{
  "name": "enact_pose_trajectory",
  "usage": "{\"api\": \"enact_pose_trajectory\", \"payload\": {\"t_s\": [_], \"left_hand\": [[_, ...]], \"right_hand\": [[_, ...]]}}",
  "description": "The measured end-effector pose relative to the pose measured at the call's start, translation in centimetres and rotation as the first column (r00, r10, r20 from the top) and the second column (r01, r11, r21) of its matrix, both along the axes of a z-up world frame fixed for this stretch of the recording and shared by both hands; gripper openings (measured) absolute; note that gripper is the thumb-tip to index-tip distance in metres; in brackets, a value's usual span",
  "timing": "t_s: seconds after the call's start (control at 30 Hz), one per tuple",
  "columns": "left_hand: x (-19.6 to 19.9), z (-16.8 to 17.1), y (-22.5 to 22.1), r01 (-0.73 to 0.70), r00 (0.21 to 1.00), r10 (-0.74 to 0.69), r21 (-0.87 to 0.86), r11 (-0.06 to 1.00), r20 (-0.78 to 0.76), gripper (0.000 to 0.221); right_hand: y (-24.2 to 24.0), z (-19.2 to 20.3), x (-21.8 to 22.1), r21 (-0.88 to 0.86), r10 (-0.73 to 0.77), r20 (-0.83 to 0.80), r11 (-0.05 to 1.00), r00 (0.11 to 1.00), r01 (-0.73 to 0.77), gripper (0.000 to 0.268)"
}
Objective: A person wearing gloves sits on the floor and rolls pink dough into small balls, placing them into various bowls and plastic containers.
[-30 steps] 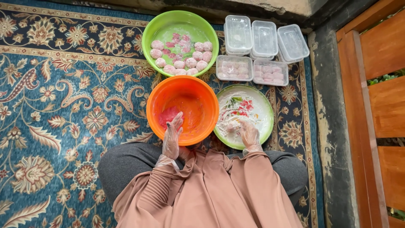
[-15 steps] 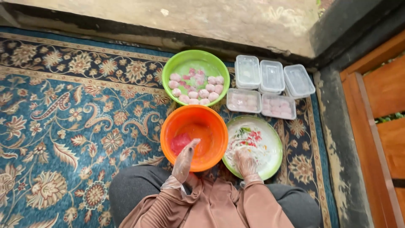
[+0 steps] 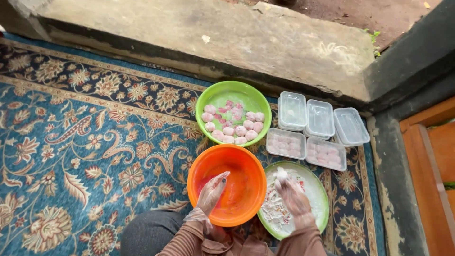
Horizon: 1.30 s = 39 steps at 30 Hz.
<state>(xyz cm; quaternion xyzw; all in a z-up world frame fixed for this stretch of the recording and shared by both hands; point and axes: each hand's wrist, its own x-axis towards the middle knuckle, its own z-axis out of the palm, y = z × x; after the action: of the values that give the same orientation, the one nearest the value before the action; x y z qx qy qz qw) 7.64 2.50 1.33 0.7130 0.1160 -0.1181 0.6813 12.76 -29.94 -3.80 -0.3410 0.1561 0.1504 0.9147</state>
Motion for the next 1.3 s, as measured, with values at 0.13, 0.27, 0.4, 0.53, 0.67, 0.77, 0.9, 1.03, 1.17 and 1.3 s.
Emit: {"api": "enact_pose_trajectory", "payload": {"t_s": [0.13,0.27,0.4,0.53,0.67,0.77,0.9,1.03,1.17,1.3], "left_hand": [[1.0,1.1,0.0,-0.144,0.987,0.146,-0.039,0.989,0.061,0.054],[1.2,1.9,0.4,-0.272,0.915,0.252,0.020,0.962,0.314,0.046],[2.3,1.9,0.9,-0.358,0.876,0.321,0.038,0.933,0.359,0.038],[3.1,1.3,1.0,-0.395,0.883,0.396,-0.058,0.917,0.253,0.041],[3.8,1.2,1.3,-0.411,0.897,0.417,-0.067,0.909,0.148,0.040],[3.9,0.9,1.4,-0.417,0.905,0.422,-0.077,0.905,0.056,0.040],[4.3,0.0,1.2,-0.445,0.882,0.453,-0.081,0.892,0.133,0.038],[4.4,-0.9,0.8,-0.478,0.812,0.483,-0.101,0.872,0.327,0.036],[4.4,-1.4,0.6,-0.507,0.778,0.472,-0.029,0.861,0.414,0.026],[4.5,-1.4,0.8,-0.491,0.787,0.462,-0.037,0.870,0.408,0.030]], "right_hand": [[8.5,6.8,7.5,0.040,0.205,0.241,0.975,0.949,-0.220,0.040],[17.1,8.4,13.7,-0.268,0.281,0.164,0.935,0.945,-0.232,0.017],[20.9,-1.8,22.3,-0.700,0.358,0.088,0.686,0.930,-0.198,0.037],[23.5,-5.4,26.2,-0.987,0.596,0.151,0.042,0.789,0.157,0.034],[25.2,-7.8,27.7,-0.965,0.699,0.195,0.012,0.688,0.261,0.030],[25.7,-11.1,29.2,-0.861,0.806,0.212,-0.114,0.553,0.496,0.030],[25.0,-16.0,31.4,-0.816,0.827,0.288,-0.051,0.482,0.576,0.034],[24.8,-12.5,30.1,-0.820,0.811,0.264,-0.097,0.522,0.564,0.027],[24.5,-17.0,31.4,-0.820,0.820,0.205,-0.155,0.535,0.551,0.014],[24.2,-10.1,28.8,-0.796,0.846,0.293,-0.042,0.445,0.604,0.008]]}}
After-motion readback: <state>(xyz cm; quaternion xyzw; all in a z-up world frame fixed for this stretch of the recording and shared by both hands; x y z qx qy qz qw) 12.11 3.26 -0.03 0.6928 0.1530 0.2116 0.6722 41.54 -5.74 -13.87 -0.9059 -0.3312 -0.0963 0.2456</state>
